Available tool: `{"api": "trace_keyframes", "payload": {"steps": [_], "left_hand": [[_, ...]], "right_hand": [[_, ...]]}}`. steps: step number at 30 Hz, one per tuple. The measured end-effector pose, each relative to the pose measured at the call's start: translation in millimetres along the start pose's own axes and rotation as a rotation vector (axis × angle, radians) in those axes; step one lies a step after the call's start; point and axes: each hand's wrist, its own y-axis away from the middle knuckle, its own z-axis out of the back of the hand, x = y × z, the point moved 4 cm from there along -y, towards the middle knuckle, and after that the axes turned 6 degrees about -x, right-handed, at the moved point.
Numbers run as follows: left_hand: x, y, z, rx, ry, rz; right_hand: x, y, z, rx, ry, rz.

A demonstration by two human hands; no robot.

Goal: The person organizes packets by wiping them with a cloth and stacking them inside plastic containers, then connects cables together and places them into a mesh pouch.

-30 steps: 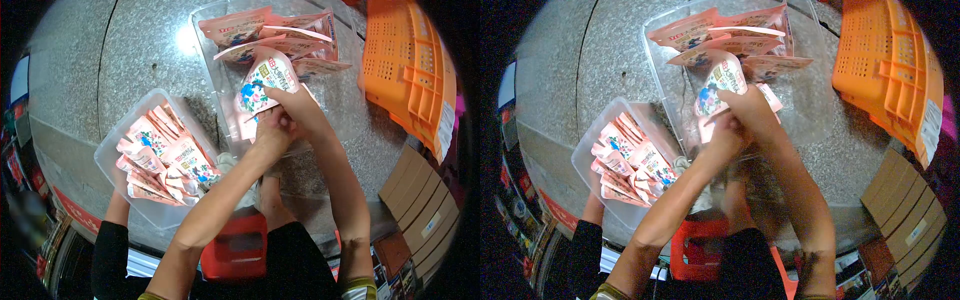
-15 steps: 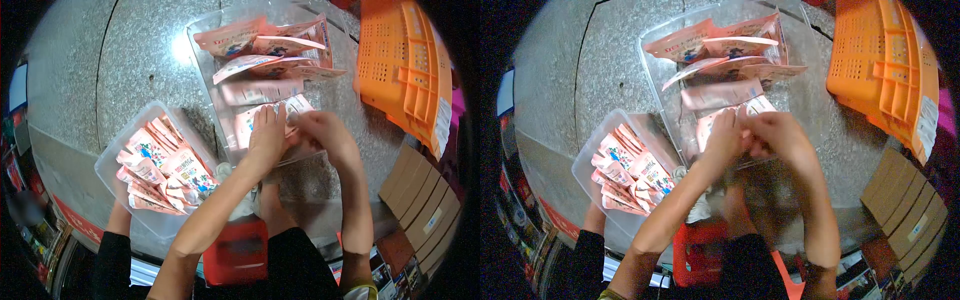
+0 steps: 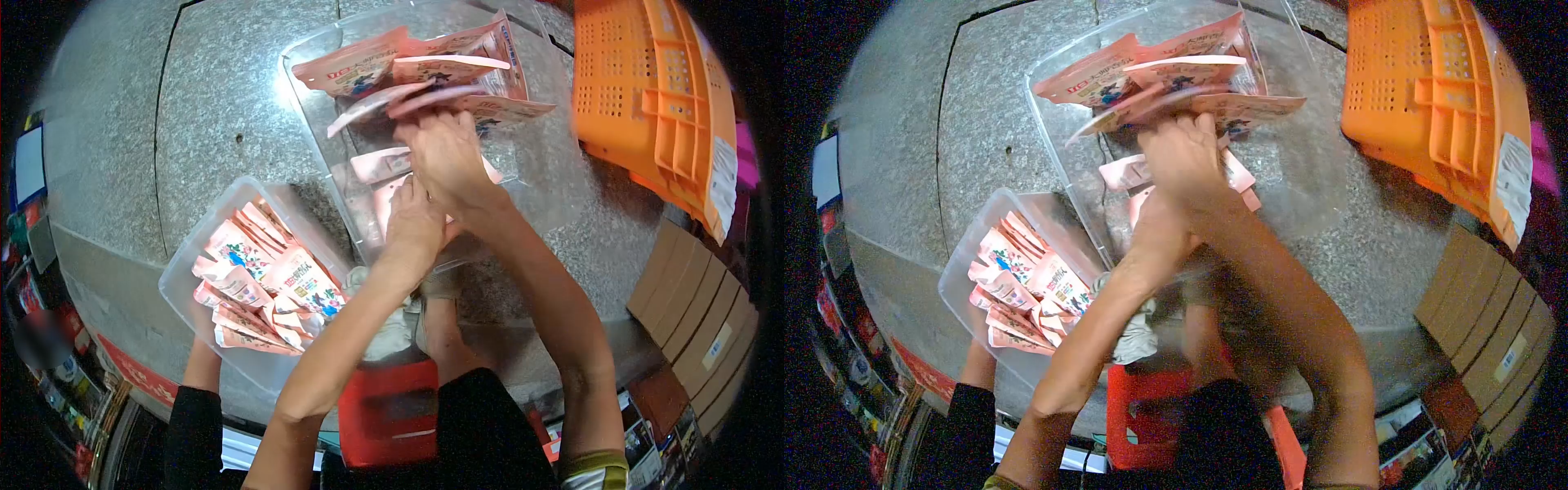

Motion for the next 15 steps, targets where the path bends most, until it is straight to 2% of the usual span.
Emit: {"api": "trace_keyframes", "payload": {"steps": [1, 3, 4, 7, 10, 14, 15], "left_hand": [[-1, 3, 3, -0.005, -0.04, -0.008], [-5, 18, 11, -0.168, -0.135, -0.091], [-8, 26, 16, -0.251, -0.183, -0.132], [-22, 43, 41, -0.208, -0.141, -0.154], [-35, 44, 92, 0.088, 0.145, 0.183], [-20, 20, 108, -0.432, 0.003, -0.05], [-8, 7, 93, -0.397, 0.041, -0.061]], "right_hand": [[-2, 5, -1, 0.013, -0.046, 0.01], [-2, 11, 0, 0.035, -0.142, 0.032], [-4, 13, 5, 0.193, -0.194, 0.025], [-6, 19, 0, 0.389, -0.101, 0.22], [-14, 31, -10, 0.478, -0.272, 0.17], [-18, 42, -14, 0.314, -0.282, 0.124], [-17, 43, -14, 0.307, -0.265, 0.134]]}}
